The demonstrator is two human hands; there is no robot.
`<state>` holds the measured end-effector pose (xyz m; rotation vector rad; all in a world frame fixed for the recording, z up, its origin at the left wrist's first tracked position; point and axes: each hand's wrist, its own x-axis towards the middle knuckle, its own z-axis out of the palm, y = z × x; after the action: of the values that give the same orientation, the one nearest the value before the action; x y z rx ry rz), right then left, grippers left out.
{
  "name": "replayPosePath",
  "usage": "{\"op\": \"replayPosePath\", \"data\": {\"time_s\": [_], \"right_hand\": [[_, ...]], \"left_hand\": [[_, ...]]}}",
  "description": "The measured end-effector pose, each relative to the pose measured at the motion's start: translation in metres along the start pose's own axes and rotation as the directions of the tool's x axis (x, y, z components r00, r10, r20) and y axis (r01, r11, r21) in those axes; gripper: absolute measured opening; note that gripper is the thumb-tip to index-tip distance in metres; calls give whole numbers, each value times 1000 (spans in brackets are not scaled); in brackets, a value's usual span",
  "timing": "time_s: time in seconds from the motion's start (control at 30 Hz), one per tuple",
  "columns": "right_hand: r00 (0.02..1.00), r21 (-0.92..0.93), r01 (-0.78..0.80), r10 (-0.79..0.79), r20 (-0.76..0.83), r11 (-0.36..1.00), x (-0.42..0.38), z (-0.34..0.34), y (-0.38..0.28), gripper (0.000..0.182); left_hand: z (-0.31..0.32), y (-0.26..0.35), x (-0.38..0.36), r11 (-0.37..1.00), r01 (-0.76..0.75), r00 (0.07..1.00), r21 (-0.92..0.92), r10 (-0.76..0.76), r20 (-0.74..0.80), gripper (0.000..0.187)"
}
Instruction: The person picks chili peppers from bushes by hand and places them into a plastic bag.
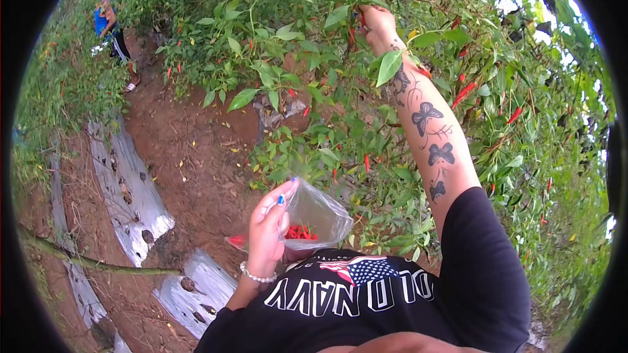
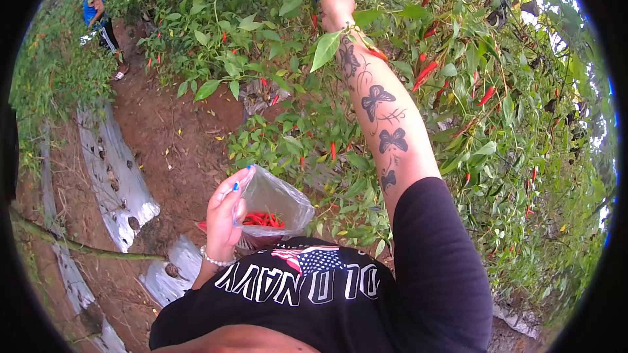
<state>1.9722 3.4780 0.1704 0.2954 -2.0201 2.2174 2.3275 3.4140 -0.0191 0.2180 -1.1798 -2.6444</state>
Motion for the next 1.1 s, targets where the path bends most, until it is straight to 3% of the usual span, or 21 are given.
{"op": "replayPosePath", "data": {"time_s": [0.1, 0.17, 0.2, 0.3, 0.37, 0.43, 0.57, 0.73, 0.83, 0.9, 0.97, 1.0, 1.07, 1.1], "right_hand": [[995, -69, 98, -98, 6, 993, 1, -5, 3, 12], [964, -243, 267, -263, 49, 933, -8, -10, 0, 16], [956, -230, 293, -291, 45, 928, -9, -12, 1, 17], [948, -279, 319, -300, 110, 906, -5, -18, -4, 16], [966, -320, 254, -223, 130, 913, -13, -23, -16, 14], [983, -183, 5, 29, 183, 983, -9, -29, -20, 13], [958, -1, -234, 231, 172, 972, 2, -32, -18, 7], [983, 223, -151, 122, 139, 963, -7, -23, -11, 8], [990, 199, -119, 102, 94, 973, -10, -18, -12, 8], [988, 240, -146, 127, 92, 960, -9, -18, -16, 8], [965, 440, -261, 217, 147, 859, -12, -18, -17, 9], [966, 442, -257, 213, 146, 860, -10, -18, -15, 9], [911, 588, -410, 289, 293, 698, -8, -19, -10, 9], [913, 590, -406, 283, 293, 698, -10, -20, -10, 9]], "left_hand": [[-1, 1, 0, 1000, 6, 1000, 3, -6, -8, 31], [-2, 2, -1, 1000, 9, 1000, 8, -9, -17, 30], [-1, 2, -1, 1000, 11, 1000, 9, -11, -4, 30], [1, 0, -4, 999, 20, 1000, 31, -21, 23, 31], [3, 0, -4, 999, 21, 999, 46, -23, 32, 31], [6, 1, -7, 998, 33, 998, 59, -36, 50, 30], [8, 1, -11, 998, 50, 997, 42, -52, 50, 30], [6, -5, -14, 998, 55, 997, 8, -55, 53, 29], [4, -7, -16, 999, 42, 998, 16, -43, 39, 28], [9, -4, -17, 999, 39, 999, 18, -39, 33, 28], [10, -4, -18, 999, 35, 999, 22, -36, 34, 27], [10, -4, -18, 999, 38, 999, 31, -39, 35, 27], [11, -5, -18, 999, 34, 999, 42, -36, 40, 27], [13, -5, -18, 998, 34, 998, 50, -36, 47, 27]]}}
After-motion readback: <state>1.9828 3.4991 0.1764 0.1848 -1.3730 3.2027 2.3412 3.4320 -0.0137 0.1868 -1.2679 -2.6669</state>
